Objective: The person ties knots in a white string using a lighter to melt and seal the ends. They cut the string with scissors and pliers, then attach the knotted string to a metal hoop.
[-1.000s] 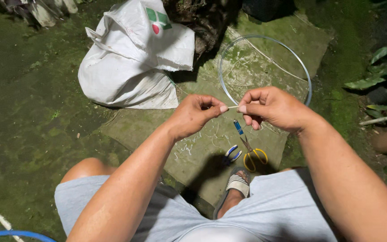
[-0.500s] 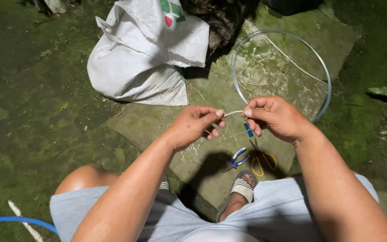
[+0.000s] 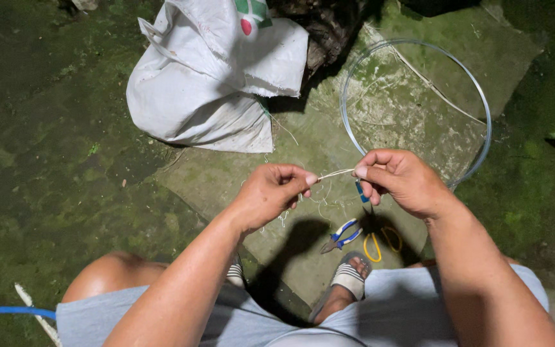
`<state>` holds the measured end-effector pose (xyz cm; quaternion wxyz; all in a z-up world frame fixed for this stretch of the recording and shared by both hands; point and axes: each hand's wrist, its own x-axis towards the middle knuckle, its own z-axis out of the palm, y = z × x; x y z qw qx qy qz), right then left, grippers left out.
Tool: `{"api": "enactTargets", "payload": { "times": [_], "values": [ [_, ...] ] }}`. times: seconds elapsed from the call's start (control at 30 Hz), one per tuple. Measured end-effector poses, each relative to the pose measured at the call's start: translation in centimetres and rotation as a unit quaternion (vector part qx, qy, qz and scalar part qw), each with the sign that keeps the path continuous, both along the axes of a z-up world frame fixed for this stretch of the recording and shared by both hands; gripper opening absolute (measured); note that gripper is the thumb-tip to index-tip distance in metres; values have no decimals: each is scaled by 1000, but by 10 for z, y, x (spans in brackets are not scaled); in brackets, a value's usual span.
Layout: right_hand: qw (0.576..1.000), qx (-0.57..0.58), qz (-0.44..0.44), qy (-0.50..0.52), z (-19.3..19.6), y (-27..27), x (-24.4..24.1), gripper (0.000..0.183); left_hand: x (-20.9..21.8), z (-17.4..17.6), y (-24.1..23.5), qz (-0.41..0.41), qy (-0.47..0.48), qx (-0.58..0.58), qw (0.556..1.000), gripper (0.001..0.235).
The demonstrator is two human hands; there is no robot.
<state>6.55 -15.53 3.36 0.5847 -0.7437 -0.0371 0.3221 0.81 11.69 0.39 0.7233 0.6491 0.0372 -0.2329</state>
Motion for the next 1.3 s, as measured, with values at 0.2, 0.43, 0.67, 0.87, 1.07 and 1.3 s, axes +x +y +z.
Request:
{"api": "enactTargets", "payload": {
  "times": [0.2,0.43,0.67,0.87,1.07,1.3],
  "values": [
    [1000,27,6,-4,-9,-7,8,17,2,-15,-5,19,-15,15,1000,26],
    [999,24,-22,5,-19,-10,11,17,7,-43,-19,215,-102,60,969,26],
    [998,30,-36,42,-28,-5,7,18,-15,-47,-54,120,-58,79,988,33],
    [996,51,-1,66,-28,7,-9,18,-17,-34,-75,125,-79,-154,977,36],
    [998,30,6,53,-28,12,-15,18,-14,-32,-69,175,-30,-187,966,34],
    [999,18,21,28,-29,14,-15,19,-13,-36,-66,183,-6,-210,960,34]
  ]
}}
